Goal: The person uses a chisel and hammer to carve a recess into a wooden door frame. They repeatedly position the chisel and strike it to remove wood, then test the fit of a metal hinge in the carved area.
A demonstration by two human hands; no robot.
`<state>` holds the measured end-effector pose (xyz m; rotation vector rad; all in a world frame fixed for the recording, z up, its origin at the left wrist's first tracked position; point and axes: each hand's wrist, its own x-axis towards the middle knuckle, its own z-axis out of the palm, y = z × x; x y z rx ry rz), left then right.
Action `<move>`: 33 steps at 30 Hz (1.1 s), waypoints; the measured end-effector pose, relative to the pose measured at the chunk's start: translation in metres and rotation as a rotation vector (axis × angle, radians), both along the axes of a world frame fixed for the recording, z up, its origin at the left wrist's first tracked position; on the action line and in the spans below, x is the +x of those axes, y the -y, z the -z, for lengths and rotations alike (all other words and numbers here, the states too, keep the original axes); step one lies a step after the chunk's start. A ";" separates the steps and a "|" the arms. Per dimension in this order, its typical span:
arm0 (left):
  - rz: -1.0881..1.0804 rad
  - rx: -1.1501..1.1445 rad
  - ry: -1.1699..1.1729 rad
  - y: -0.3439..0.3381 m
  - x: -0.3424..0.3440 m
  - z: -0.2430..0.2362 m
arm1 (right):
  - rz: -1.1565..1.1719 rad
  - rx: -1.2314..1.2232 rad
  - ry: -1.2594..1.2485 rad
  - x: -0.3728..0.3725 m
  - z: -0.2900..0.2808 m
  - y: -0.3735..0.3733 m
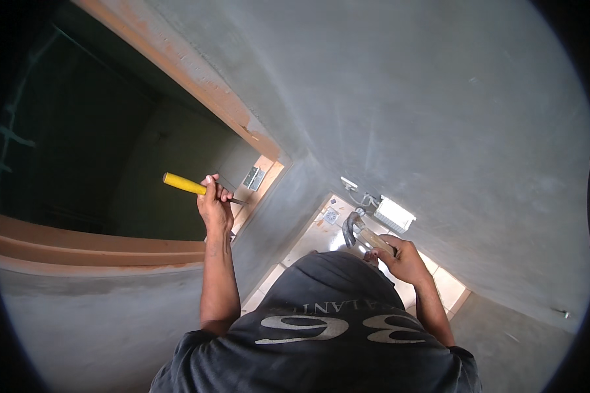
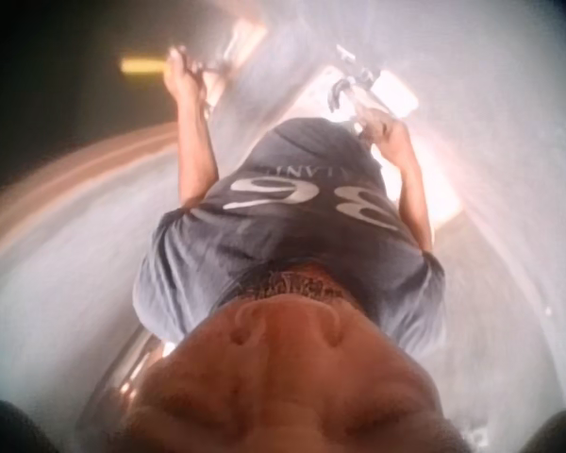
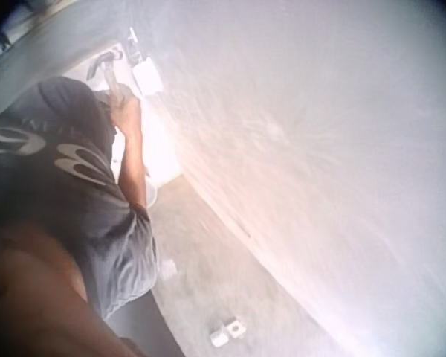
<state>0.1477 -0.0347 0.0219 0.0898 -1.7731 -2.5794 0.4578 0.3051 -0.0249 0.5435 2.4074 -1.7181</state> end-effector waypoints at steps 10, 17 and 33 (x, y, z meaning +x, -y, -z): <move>-0.008 -0.096 0.002 -0.030 0.036 -0.029 | -0.136 -0.056 -0.080 -0.009 0.020 -0.037; -0.057 -0.291 0.027 -0.008 0.069 -0.020 | -0.160 -0.102 -0.170 -0.010 0.031 -0.044; -0.021 -0.209 0.133 0.021 0.095 0.017 | -0.253 -0.041 -0.073 -0.041 0.011 -0.010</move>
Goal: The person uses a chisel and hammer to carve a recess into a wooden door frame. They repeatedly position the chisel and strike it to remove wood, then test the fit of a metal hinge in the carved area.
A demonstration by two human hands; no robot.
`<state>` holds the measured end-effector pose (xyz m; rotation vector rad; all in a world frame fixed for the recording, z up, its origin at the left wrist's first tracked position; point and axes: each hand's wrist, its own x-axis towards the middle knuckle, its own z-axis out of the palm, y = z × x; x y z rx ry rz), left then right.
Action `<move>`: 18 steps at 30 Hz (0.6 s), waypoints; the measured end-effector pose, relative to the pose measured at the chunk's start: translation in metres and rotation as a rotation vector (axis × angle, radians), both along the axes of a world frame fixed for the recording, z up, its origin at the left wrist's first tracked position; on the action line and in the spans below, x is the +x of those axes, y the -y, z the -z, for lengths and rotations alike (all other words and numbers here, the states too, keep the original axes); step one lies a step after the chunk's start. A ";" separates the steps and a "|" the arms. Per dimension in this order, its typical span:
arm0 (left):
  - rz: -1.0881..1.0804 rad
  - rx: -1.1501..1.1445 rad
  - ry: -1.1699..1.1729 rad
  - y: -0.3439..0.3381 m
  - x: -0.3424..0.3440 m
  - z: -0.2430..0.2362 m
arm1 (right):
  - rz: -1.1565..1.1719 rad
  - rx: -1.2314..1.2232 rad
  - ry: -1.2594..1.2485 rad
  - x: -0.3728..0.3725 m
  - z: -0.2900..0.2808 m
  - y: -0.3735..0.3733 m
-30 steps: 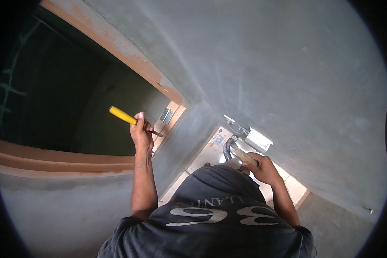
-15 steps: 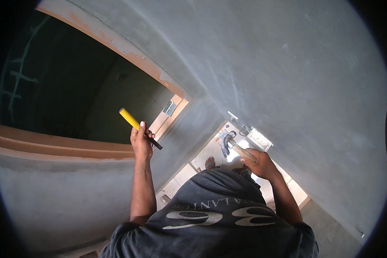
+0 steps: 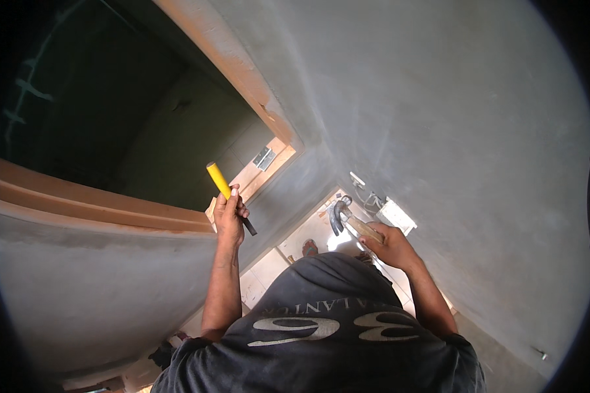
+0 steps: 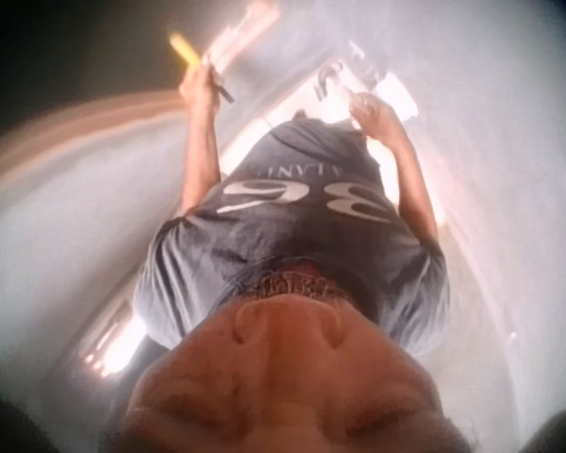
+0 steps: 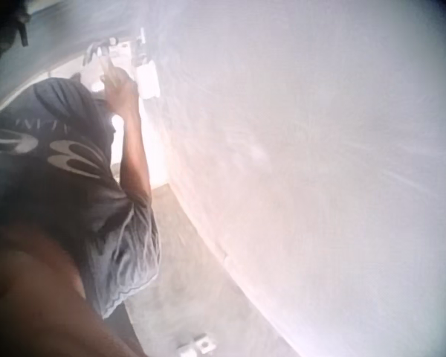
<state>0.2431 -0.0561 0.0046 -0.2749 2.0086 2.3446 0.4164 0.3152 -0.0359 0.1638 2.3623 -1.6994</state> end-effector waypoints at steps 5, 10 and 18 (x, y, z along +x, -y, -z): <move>0.074 0.131 -0.026 0.013 -0.025 0.007 | 0.093 -0.042 0.090 -0.016 -0.029 0.037; 0.099 0.192 -0.013 0.031 -0.047 0.021 | 0.139 -0.029 0.082 -0.030 -0.043 0.069; 0.305 -0.119 -0.040 0.043 -0.068 0.010 | 0.260 -0.009 0.091 -0.030 -0.038 0.101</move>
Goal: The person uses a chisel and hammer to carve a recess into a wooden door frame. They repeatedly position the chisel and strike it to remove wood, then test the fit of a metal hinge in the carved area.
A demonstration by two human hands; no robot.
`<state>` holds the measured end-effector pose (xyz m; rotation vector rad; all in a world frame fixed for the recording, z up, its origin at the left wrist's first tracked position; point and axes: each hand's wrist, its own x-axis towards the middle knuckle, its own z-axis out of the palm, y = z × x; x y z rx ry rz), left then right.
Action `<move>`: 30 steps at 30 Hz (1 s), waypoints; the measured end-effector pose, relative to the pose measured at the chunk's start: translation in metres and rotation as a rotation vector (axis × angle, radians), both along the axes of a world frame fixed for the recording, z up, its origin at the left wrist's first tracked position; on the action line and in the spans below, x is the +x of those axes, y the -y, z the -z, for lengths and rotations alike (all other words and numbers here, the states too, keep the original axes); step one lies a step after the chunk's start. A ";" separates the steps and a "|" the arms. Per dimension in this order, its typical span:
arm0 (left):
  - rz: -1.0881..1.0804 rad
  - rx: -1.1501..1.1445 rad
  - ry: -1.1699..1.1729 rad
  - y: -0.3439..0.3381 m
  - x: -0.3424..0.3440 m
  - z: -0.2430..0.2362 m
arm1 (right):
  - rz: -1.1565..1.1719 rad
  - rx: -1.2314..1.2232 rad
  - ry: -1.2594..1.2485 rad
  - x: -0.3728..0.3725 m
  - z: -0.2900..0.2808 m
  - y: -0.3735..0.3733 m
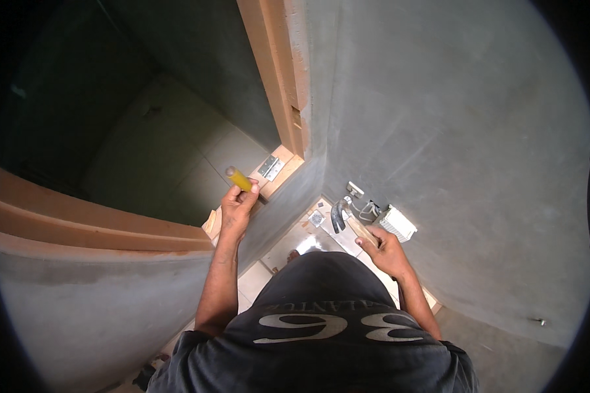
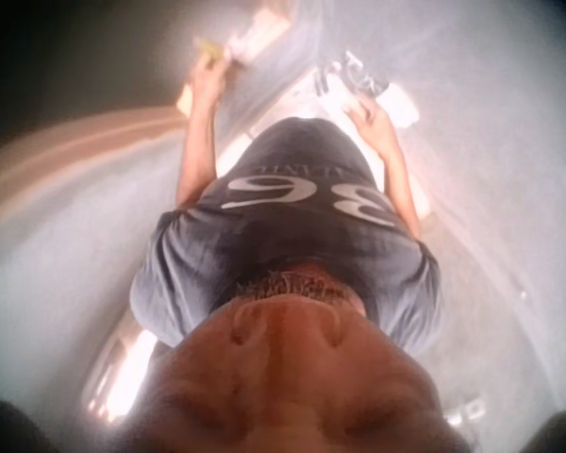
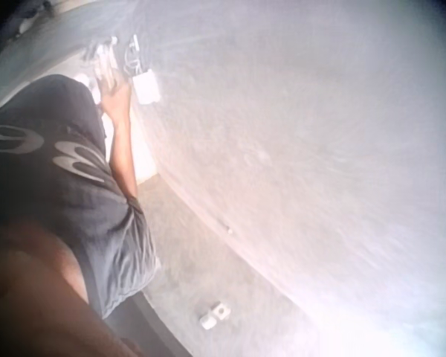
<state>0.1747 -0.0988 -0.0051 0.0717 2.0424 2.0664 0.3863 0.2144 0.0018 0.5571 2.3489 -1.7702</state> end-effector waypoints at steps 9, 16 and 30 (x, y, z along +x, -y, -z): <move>0.324 0.595 0.087 -0.020 0.016 -0.021 | 0.058 0.053 0.034 0.013 -0.003 -0.003; 0.419 0.401 0.135 -0.020 0.014 -0.004 | 0.063 0.076 0.036 0.012 -0.002 -0.012; 0.272 0.260 0.281 -0.070 0.022 -0.003 | -0.015 0.098 -0.118 0.008 0.007 -0.021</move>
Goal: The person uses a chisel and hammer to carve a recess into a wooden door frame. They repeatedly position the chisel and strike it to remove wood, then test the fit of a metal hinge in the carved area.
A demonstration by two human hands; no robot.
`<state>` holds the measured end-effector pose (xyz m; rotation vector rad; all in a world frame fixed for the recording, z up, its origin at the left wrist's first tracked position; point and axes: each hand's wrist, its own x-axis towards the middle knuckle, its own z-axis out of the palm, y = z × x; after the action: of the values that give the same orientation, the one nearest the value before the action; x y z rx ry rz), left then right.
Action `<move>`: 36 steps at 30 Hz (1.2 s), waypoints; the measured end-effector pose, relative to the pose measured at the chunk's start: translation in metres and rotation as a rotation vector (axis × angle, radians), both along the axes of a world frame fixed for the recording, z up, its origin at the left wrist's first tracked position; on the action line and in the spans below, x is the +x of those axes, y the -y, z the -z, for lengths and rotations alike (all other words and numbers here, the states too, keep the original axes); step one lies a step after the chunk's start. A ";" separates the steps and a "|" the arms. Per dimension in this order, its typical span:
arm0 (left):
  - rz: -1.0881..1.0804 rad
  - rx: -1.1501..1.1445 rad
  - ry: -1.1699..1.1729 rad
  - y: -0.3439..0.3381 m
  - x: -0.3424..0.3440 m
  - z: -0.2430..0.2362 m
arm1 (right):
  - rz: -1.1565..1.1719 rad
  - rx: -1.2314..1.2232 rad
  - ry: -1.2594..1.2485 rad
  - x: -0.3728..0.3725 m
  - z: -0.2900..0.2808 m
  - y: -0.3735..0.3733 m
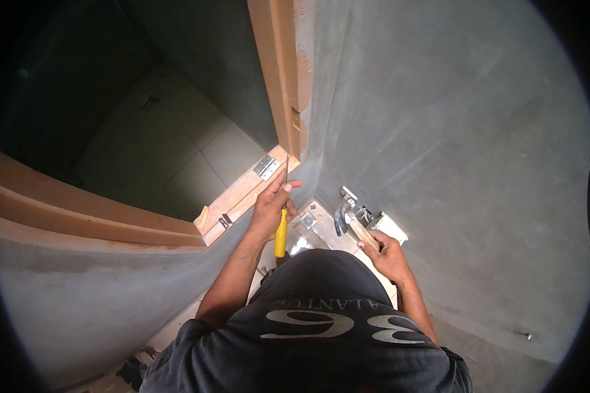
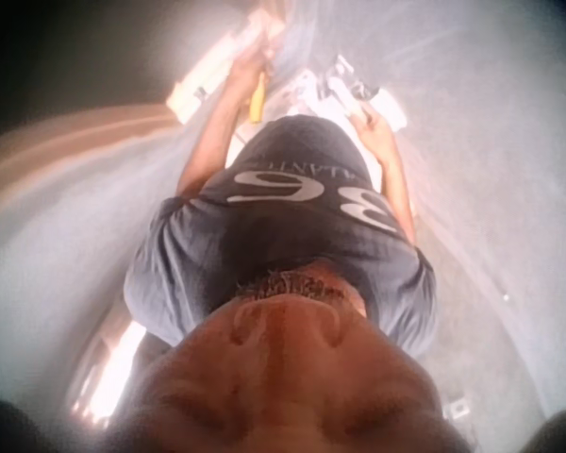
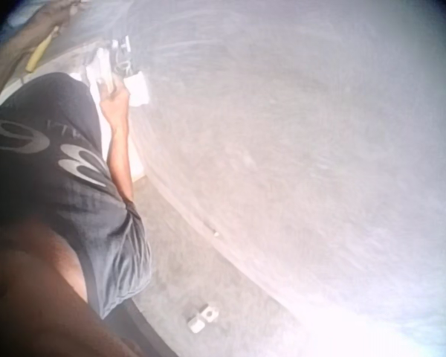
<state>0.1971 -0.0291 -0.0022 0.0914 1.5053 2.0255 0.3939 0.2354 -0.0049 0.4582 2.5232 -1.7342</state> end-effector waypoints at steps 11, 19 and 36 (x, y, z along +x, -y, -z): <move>0.259 -0.119 -0.315 -0.015 0.041 -0.003 | -0.177 0.128 -0.155 -0.078 -0.050 0.055; -0.308 0.370 -0.085 -0.015 0.052 -0.005 | -0.537 -0.316 0.103 -0.107 -0.026 0.061; -0.349 0.487 -0.202 0.042 0.054 -0.037 | -0.323 -0.548 0.091 -0.093 -0.034 0.056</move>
<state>0.2508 -0.0706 0.0349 0.2491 1.1672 2.7047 0.3006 0.1791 0.0287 0.0844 1.8156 -2.0851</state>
